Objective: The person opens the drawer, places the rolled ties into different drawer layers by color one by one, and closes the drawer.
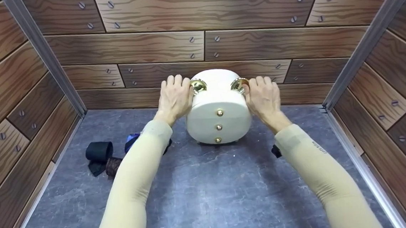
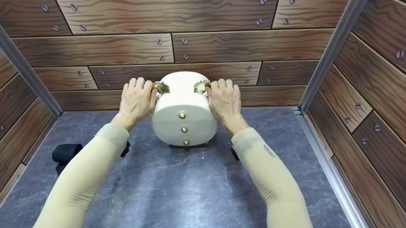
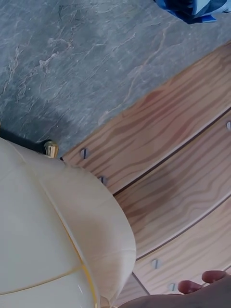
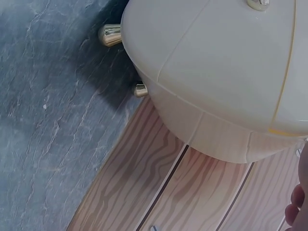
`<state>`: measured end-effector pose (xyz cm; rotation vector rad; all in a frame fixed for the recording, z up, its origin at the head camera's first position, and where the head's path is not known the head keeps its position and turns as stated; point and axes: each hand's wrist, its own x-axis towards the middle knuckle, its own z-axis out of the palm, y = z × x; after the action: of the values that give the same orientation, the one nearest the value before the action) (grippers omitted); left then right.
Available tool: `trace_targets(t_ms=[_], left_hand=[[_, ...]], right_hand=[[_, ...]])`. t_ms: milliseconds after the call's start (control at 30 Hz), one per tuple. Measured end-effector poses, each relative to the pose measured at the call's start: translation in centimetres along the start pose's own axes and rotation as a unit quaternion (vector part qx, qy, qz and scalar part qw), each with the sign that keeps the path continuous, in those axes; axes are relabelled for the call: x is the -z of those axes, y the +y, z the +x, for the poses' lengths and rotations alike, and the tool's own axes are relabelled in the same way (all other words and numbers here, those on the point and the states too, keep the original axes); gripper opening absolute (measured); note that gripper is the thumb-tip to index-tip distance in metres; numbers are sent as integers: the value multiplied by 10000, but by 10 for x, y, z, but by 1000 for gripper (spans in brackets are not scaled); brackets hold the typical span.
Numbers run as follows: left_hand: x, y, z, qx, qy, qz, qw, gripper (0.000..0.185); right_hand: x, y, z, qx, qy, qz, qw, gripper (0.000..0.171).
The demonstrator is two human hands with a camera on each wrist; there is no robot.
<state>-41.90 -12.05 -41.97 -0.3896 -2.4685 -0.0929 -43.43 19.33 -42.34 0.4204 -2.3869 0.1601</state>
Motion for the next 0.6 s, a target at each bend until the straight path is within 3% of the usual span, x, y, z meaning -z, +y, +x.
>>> trace_targets(t_ms=[333,600], left_hand=[[3,-3,-3,333,-212,-88,9992,35],[16,11,-2,848,-596,-288,9942,36]], right_hand=[[-3,-11,-3,-51,221,164,9996,46],[-3,-11,-5,-96,319,153,9993,45]])
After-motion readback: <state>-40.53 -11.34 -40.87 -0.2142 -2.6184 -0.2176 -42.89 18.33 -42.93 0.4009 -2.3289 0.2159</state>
